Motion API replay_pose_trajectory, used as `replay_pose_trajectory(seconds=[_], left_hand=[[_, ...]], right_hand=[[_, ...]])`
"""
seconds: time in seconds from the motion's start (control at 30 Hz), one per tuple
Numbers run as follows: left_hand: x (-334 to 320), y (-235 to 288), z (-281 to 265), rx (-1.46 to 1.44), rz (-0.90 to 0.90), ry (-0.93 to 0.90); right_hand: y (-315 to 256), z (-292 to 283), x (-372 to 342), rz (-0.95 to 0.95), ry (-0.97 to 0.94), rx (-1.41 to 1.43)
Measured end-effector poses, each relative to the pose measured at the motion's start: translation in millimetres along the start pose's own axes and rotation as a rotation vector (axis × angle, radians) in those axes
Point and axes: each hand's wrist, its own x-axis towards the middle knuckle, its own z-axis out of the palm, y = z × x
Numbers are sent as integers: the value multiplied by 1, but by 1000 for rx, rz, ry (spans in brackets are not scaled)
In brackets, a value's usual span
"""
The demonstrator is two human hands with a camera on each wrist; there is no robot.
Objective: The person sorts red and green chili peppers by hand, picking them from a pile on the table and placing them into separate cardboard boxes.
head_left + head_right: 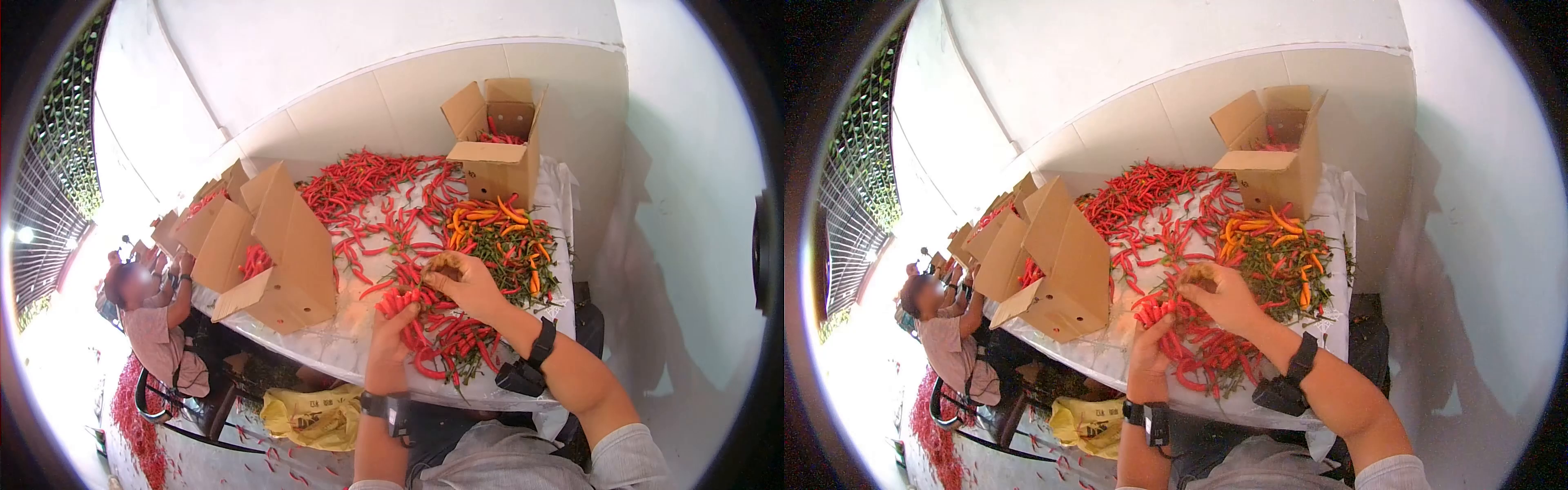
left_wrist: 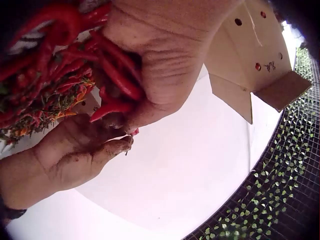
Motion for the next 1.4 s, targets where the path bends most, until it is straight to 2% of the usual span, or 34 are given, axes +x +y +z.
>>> replay_pose_trajectory(seconds=[0.27,0.37,0.47,0.67,0.77,1.07,1.17,1.27,1.37,1.4], left_hand=[[-3,3,9,60,-52,11],[-4,4,9,73,-79,-54],[-5,5,9,102,-108,-67],[-8,3,9,108,-80,-125],[-7,3,4,106,-117,-144],[-7,3,6,97,-109,-159],[-7,3,6,61,-85,-168],[-7,2,-2,80,-94,-185],[-6,0,-3,65,-73,-108],[-6,0,0,17,-38,-80]], right_hand=[[6,0,2,10,-4,-12],[13,0,3,-62,-14,-141],[9,-1,3,-28,-76,-113],[-13,2,-3,298,-129,186],[-16,0,-3,390,-114,259],[-8,-6,-1,496,-162,473],[-4,-3,-3,531,-122,624],[-8,-18,3,468,-115,852],[-17,-34,8,262,264,704],[-11,-43,10,200,322,377]])
